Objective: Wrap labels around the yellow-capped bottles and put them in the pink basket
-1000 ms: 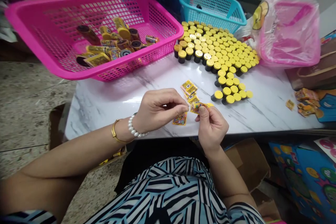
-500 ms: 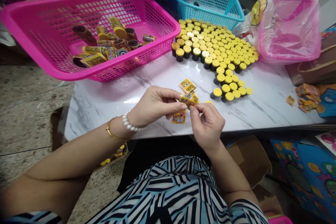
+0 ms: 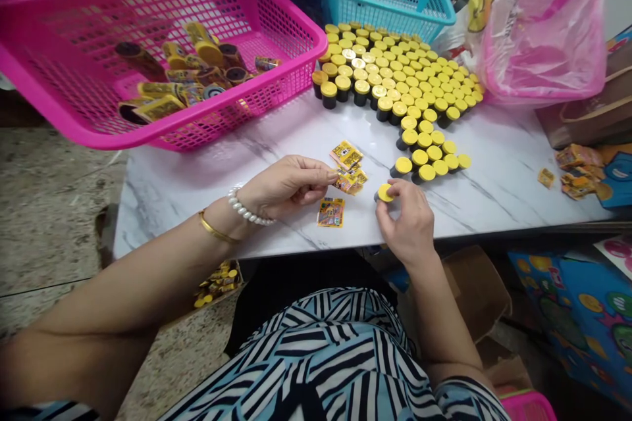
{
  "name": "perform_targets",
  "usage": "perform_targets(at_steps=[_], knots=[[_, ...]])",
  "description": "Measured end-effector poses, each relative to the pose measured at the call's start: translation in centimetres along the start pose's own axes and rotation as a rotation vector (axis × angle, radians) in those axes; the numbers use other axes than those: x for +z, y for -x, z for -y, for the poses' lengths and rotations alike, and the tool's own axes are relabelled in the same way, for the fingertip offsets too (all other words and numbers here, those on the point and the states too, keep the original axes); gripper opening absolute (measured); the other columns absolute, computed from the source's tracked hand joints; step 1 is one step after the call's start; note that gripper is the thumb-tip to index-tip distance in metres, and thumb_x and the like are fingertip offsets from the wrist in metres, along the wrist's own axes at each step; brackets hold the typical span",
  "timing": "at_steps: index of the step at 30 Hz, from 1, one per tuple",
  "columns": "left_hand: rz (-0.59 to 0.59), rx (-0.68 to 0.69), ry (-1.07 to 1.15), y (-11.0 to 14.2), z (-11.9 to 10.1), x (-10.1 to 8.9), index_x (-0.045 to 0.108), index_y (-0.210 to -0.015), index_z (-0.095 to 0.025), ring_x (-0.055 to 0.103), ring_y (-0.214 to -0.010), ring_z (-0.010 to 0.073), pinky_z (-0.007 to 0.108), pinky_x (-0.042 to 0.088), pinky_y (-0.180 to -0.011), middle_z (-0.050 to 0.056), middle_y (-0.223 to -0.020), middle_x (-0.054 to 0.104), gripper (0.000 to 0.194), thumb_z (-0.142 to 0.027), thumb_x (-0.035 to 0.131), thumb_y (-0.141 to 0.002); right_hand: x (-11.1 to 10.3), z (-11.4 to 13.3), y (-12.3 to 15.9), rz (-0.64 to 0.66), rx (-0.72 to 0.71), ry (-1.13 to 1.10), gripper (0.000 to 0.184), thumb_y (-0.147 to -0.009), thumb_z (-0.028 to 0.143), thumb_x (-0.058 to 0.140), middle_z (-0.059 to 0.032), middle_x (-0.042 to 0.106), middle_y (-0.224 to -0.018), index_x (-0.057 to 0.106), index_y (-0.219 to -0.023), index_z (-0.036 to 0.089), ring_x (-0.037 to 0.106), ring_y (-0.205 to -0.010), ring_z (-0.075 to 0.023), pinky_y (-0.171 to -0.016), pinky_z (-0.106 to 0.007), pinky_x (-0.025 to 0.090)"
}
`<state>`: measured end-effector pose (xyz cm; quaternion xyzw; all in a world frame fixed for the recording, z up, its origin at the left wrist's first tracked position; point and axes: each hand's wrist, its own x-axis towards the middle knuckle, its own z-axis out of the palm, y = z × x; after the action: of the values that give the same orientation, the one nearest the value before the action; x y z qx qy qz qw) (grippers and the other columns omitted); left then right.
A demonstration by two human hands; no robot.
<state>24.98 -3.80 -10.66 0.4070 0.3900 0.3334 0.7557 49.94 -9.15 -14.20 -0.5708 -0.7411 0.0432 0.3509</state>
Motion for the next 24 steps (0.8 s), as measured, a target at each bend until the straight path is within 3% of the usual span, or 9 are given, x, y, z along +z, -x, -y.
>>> perform_targets(at_steps=[2,5,8,12,16,20,24], knots=[[-0.013,-0.03,0.062,-0.2,0.0,-0.1,0.078,-0.071,-0.012,0.034,-0.044,0.0027,0.019,0.016,-0.039,0.006,-0.065,0.069,0.022,-0.031,0.089,-0.071,0.0,0.3,-0.3,-0.011,0.099,-0.183,0.03,-0.084,0.027,0.076,-0.006,0.075,-0.113,0.062,-0.111,0.023,0.066,-0.073,-0.0149,-0.074,-0.034,0.059],[-0.013,-0.056,0.118,-0.3,0.1,-0.2,0.08,-0.076,-0.011,0.032,-0.046,0.0014,0.018,0.015,-0.039,0.012,-0.082,0.077,0.02,-0.028,0.088,-0.072,0.0,0.8,-0.6,-0.03,0.24,-0.642,0.047,-0.084,0.035,0.078,-0.0069,0.075,-0.111,0.059,-0.127,0.025,0.072,-0.086,-0.0197,-0.068,-0.033,0.061],[-0.007,-0.076,0.146,-0.3,0.1,-0.1,0.08,-0.078,-0.01,0.033,-0.046,0.0014,0.018,0.017,-0.038,0.013,-0.085,0.078,0.019,-0.027,0.088,-0.073,0.3,1.2,-0.8,-0.079,0.279,-0.906,0.042,-0.086,0.046,0.075,-0.0105,0.076,-0.112,0.064,-0.121,0.025,0.075,-0.097,-0.0251,-0.076,-0.04,0.065],[-0.013,-0.107,0.204,-0.1,0.1,0.1,0.077,-0.077,-0.01,0.036,-0.044,0.0012,0.016,0.018,-0.036,0.008,-0.074,0.073,0.02,-0.025,0.09,-0.071,1.0,2.0,-1.1,-0.061,0.269,-0.958,0.045,-0.086,0.053,0.076,-0.013,0.077,-0.116,0.065,-0.118,0.025,0.076,-0.109,-0.0283,-0.098,-0.052,0.063],[-0.007,-0.102,0.273,0.0,-0.1,0.3,0.074,-0.078,-0.009,0.037,-0.043,0.0,0.014,0.018,-0.036,0.008,-0.079,0.073,0.025,-0.025,0.092,-0.07,1.4,2.7,-1.3,-0.05,0.271,-0.988,0.046,-0.084,0.053,0.08,-0.015,0.077,-0.123,0.067,-0.117,0.023,0.074,-0.117,-0.0309,-0.104,-0.056,0.06],[-0.001,-0.077,0.302,0.3,-0.3,0.5,0.071,-0.077,-0.009,0.037,-0.041,-0.0002,0.013,0.02,-0.036,0.004,-0.069,0.067,0.023,-0.023,0.089,-0.076,1.2,3.4,-1.4,-0.116,0.302,-1.001,0.034,-0.085,0.036,0.083,-0.0096,0.08,-0.119,0.069,-0.114,0.024,0.077,-0.113,-0.0254,-0.104,-0.049,0.062],[-0.009,-0.063,0.304,0.4,-0.2,0.7,0.069,-0.076,-0.008,0.037,-0.041,-0.0003,0.013,0.018,-0.036,0.005,-0.069,0.068,0.022,-0.022,0.085,-0.08,0.9,4.5,-1.2,-0.26,0.209,-0.865,0.036,-0.085,0.021,0.082,-0.0072,0.078,-0.122,0.068,-0.118,0.025,0.077,-0.113,-0.0232,-0.106,-0.045,0.062]])
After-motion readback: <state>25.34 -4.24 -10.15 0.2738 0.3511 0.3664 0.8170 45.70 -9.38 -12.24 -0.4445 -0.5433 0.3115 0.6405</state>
